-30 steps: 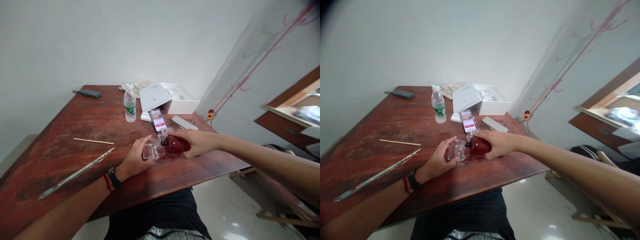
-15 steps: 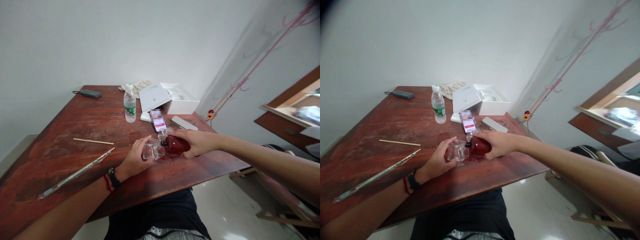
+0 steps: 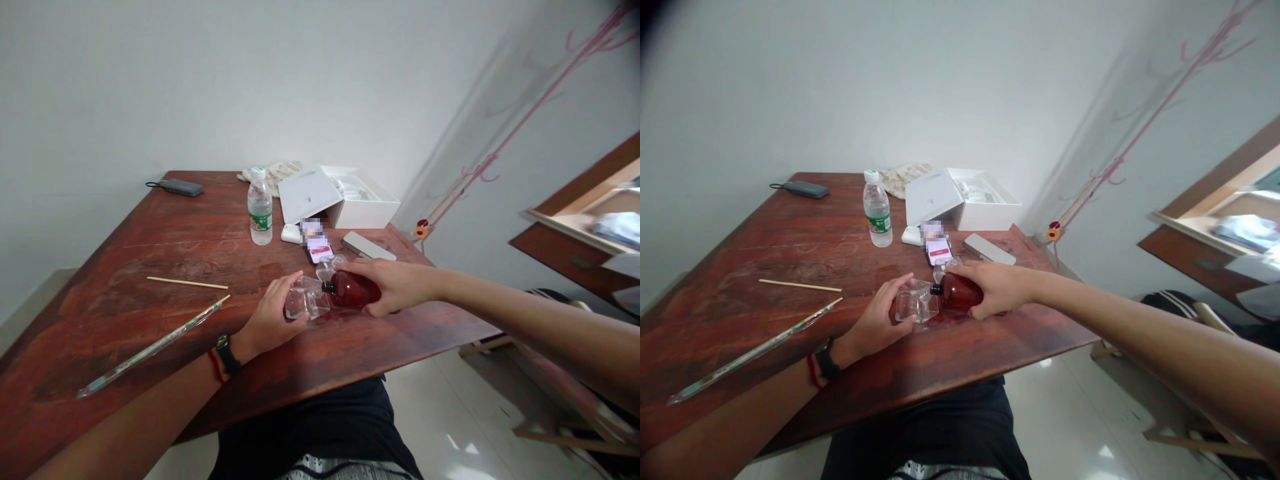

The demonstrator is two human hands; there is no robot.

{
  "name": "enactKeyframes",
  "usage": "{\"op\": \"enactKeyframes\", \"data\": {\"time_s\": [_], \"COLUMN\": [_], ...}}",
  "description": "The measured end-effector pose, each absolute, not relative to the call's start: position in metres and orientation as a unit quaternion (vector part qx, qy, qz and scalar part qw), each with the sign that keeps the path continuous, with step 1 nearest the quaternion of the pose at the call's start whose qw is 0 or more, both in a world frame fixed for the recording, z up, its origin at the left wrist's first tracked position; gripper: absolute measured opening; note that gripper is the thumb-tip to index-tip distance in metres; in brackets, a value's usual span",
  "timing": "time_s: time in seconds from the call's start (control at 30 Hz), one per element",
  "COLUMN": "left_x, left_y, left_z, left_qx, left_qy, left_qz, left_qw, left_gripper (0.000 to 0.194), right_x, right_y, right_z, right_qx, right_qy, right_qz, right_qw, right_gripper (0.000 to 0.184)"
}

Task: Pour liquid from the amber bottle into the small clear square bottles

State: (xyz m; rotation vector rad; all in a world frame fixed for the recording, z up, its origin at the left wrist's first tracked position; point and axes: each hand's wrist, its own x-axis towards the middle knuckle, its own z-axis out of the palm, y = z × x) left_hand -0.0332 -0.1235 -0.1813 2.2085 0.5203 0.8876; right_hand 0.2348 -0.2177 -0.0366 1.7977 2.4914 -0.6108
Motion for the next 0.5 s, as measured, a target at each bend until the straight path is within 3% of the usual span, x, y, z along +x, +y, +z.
{"op": "enactKeyframes", "data": {"time_s": [0.5], "left_x": [-0.0333], "left_y": [-0.1238], "left_z": [-0.1823], "left_qx": [0.852], "left_qy": [0.2], "left_qz": [0.336], "left_qw": [0.348], "left_gripper": [0.075], "right_x": [0.2364], "right_y": [-0.2173], "right_z": [-0.0374], "right_qx": [0.568], "right_qy": [0.797], "right_qz": [-0.205], "right_qw": [-0.004], "right_gripper": [0.088]}}
